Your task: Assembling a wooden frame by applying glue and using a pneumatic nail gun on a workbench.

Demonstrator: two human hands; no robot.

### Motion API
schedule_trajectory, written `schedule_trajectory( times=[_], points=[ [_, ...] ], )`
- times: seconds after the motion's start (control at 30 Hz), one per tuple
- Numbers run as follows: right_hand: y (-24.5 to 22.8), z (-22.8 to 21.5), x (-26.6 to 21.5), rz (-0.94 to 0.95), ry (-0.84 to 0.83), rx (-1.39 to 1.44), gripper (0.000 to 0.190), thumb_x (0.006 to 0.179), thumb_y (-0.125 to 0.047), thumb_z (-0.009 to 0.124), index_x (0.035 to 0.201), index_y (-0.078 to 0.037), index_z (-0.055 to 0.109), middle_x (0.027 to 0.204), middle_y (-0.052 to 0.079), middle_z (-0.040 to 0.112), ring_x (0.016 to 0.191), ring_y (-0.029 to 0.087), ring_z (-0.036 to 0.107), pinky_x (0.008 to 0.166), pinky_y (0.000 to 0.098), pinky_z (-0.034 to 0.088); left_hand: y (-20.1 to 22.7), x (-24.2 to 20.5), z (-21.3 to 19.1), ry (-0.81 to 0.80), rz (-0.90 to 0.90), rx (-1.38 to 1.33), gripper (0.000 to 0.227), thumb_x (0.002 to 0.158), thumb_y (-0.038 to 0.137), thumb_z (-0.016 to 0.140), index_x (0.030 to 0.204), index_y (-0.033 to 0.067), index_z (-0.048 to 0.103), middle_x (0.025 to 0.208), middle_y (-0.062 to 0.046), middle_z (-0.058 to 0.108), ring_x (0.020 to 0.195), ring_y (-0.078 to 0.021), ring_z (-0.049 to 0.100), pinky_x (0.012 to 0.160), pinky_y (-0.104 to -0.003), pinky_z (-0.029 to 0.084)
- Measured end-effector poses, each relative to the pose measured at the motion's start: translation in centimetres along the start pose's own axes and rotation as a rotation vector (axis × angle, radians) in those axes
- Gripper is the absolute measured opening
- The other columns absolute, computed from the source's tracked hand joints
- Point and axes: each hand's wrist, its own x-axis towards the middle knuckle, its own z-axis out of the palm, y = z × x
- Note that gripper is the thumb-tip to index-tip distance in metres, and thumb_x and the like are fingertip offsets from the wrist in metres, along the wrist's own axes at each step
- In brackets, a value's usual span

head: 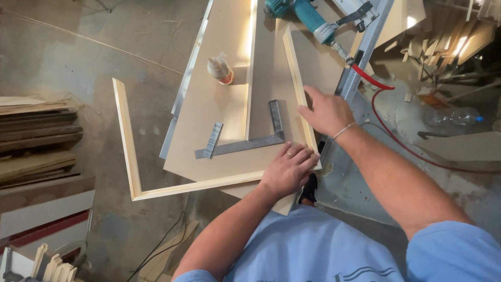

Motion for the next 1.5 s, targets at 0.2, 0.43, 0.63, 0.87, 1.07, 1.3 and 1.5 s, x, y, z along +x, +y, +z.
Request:
schedule_trajectory(
  times=[0.2,0.43,0.63,0.87,1.07,1.3,1.5],
  points=[
    [0.5,2.7,-3.8,0.150,-0.098,-0.030,0.059,0.097,-0.052,0.051,0.149,-0.023,0.048,0.093,0.023,0.076,0.095,0.045,0.074,0.085,0.0580,0.056,-0.3,0.4,-0.5,0.158,0.068,-0.071,0.040,0.076,0.028,0.061,0.114,0.0179,0.067,0.098,-0.007,0.056,0.096,-0.0312,0.062,0.094,-0.047,0.050],
    [0.4,3.0,-3.7,0.120,-0.100,-0.058,0.060,0.098,-0.047,0.045,0.151,-0.020,0.046,0.088,0.025,0.076,0.092,0.046,0.075,0.085,0.0587,0.056,-2.1,-1.4,3.2,0.083,0.132,-0.036,0.031,0.077,0.034,0.063,0.100,0.0136,0.059,0.079,-0.006,0.053,0.082,-0.0289,0.060,0.085,-0.042,0.051],
    [0.7,2.4,-3.5,0.078,-0.079,-0.081,0.058,0.096,-0.044,0.046,0.149,-0.021,0.050,0.085,0.022,0.076,0.088,0.045,0.075,0.080,0.0588,0.057,-2.6,-1.5,2.9,-0.056,0.142,-0.057,0.030,0.080,0.035,0.062,0.099,0.0123,0.058,0.082,-0.005,0.053,0.077,-0.0283,0.062,0.071,-0.041,0.053],
    [0.1,0.5,-3.7,0.074,-0.155,-0.082,0.057,0.097,-0.042,0.042,0.150,-0.021,0.050,0.092,0.025,0.076,0.094,0.047,0.074,0.087,0.0591,0.056,-1.4,-2.4,2.2,-0.030,0.199,0.014,0.015,0.084,0.023,0.056,0.094,0.0124,0.057,0.081,-0.006,0.052,0.072,-0.0288,0.061,0.062,-0.039,0.052],
    [0.2,0.6,-3.6,0.079,-0.150,-0.118,0.056,0.098,-0.043,0.042,0.150,-0.023,0.050,0.092,0.024,0.077,0.095,0.045,0.075,0.088,0.0581,0.057,-1.4,-2.5,2.1,-0.064,0.207,0.071,0.012,0.090,0.023,0.054,0.099,0.0149,0.057,0.087,-0.005,0.052,0.078,-0.0269,0.060,0.063,-0.038,0.053],
    [-0.4,-0.2,-3.8,0.082,-0.137,-0.066,0.057,0.097,-0.041,0.046,0.150,-0.020,0.050,0.099,0.026,0.076,0.098,0.048,0.073,0.090,0.0599,0.055,-3.5,-1.0,0.2,-0.182,0.173,0.025,0.014,0.088,0.022,0.061,0.101,0.0169,0.062,0.089,-0.001,0.054,0.083,-0.0239,0.063,0.069,-0.035,0.055],
    [0.0,0.4,-3.4,0.099,-0.129,0.028,0.060,0.098,-0.045,0.051,0.152,-0.018,0.051,0.106,0.027,0.075,0.103,0.049,0.071,0.093,0.0606,0.053,-4.5,-0.8,0.5,-0.104,0.165,0.005,0.009,0.090,0.024,0.060,0.096,0.0176,0.061,0.084,-0.001,0.052,0.080,-0.0240,0.061,0.068,-0.035,0.055]
  ],
)
